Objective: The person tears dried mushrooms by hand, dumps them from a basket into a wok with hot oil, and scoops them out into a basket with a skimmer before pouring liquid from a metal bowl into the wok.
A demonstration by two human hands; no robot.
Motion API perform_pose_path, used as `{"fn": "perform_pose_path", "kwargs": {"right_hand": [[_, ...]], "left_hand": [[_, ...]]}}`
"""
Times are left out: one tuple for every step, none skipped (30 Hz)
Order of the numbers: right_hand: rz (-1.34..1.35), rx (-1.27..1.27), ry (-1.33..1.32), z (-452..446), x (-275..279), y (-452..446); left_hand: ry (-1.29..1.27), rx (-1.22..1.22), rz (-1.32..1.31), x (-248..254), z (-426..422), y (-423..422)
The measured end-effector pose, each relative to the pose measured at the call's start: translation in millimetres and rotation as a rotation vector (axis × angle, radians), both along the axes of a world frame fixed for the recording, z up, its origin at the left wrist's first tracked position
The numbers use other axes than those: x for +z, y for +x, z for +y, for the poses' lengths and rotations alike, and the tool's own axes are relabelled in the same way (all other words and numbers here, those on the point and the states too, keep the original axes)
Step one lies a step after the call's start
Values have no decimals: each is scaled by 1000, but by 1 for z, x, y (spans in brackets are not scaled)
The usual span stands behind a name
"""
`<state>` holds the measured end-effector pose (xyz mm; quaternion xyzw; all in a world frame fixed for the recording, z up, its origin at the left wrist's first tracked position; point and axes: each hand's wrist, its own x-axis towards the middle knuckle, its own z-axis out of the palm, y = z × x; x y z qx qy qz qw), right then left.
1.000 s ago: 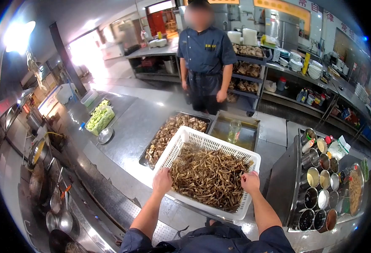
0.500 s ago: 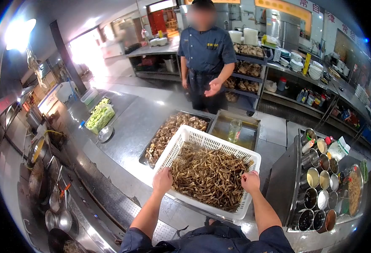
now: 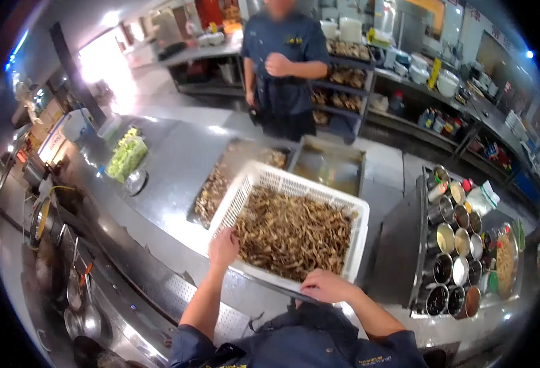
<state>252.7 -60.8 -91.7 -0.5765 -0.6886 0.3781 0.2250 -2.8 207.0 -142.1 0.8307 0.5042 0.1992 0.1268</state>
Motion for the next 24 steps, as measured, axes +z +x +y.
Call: {"fn": "perform_pose_path", "kwargs": {"right_hand": [[48, 169, -102, -6, 0, -11], [106, 333, -198, -16, -1, -18], [124, 305, -220, -27, -2, -19], [159, 327, -188, -35, -2, -17], [191, 352, -152, -41, 0, -14], [149, 373, -176, -43, 12, -8], [134, 396, -190, -46, 14, -4], [119, 424, -206, -49, 17, -1], [121, 412, -211, -47, 19, 4], [113, 443, -302, -42, 20, 8], [105, 475, -391, -39, 20, 11], [105, 465, -389, -41, 18, 11], [93, 339, -196, -46, 15, 10], [79, 215, -6, -51, 11, 9], [149, 237, -50, -54, 9, 3], [148, 231, -51, -56, 7, 6], [131, 301, -202, -55, 7, 12], [113, 368, -353, -50, 20, 18], [268, 327, -318, -42, 52, 24], [385, 208, -139, -39, 72, 27], [495, 150, 12, -32, 111, 30], [696, 134, 197, -27, 139, 31], [836, 174, 375, -22, 158, 30], [1017, 110, 368, -33, 192, 22]], "left_hand": [[-17, 16, 0, -1, 1, 0], [-33, 26, 2, -2, 1, 0], [7, 4, -33, -1, 1, 0], [16, -3, -54, 1, 0, 1], [31, -8, -61, -1, 0, 1], [51, -9, -72, -2, 1, 1], [42, -27, -71, -2, 2, 2], [44, -27, -60, -2, 2, 1], [50, -27, -50, -2, 2, 1], [49, -38, -52, -1, 2, 1], [37, -33, -57, -2, 2, 0], [27, -28, -63, -1, 2, 0], [15, -18, -69, -2, 1, 0], [14, -22, -71, -2, 1, 0], [31, -26, -79, -1, 0, 0], [47, -30, -87, -1, 0, 0], [46, -38, -87, -2, 1, -1], [71, -36, -101, -4, 2, -2], [90, -36, -114, -7, 2, -2], [77, -46, -111, -6, 0, -2], [30, -35, -98, -1, -1, -1], [-18, -26, -82, 2, -2, 0], [-13, -20, -80, 2, -1, 1], [45, -57, -100, -7, 3, -2]]}}
